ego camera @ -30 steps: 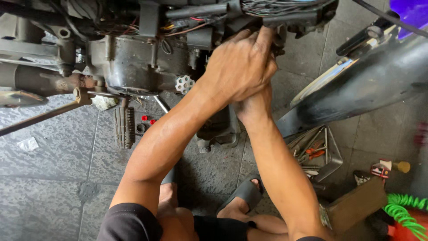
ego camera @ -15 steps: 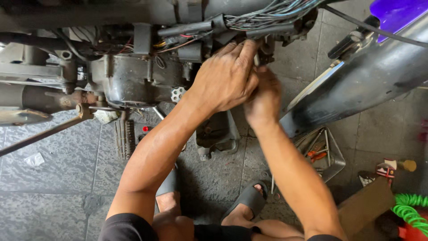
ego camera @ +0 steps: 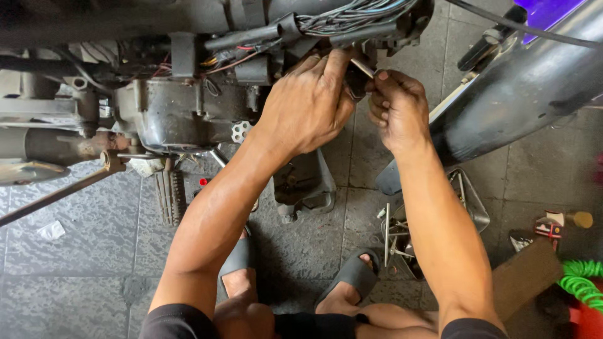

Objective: The person sits on the floor and uses a wrench to loosen and tighten bolts on the motorcycle engine. They pick up tools from the floor and a nearby tray, then continue adjusting components near the engine block.

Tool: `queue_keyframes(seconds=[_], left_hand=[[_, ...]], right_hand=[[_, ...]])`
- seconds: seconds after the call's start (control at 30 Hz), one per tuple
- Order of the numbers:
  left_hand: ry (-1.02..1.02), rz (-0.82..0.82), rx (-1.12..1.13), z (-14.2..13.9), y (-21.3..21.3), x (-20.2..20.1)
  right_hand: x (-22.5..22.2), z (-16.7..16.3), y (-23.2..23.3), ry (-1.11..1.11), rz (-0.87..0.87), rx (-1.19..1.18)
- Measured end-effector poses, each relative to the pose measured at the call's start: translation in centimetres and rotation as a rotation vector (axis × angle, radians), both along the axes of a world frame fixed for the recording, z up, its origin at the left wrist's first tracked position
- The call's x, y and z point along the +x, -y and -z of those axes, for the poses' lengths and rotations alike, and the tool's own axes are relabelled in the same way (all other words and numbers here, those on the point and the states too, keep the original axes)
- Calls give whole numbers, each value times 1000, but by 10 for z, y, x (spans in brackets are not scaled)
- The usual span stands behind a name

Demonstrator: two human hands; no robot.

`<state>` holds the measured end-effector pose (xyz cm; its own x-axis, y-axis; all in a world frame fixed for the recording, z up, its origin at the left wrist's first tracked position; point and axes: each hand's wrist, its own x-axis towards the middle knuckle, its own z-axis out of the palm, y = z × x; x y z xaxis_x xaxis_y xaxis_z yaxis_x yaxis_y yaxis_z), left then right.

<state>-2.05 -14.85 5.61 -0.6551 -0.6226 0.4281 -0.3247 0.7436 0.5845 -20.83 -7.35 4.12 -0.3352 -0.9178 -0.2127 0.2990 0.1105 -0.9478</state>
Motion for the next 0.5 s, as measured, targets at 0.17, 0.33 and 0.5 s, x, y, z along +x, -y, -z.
queue_keyframes(seconds=[0.17, 0.33, 0.5], left_hand=[[-96, 31, -51, -4, 2, -1], [-13, -28, -1, -5, 1, -5], [44, -32, 8, -2, 2, -7]], right_hand=[[47, 31, -7, 222, 214, -129], [92, 46, -7, 313, 164, -80], [65, 30, -5, 462, 68, -103]])
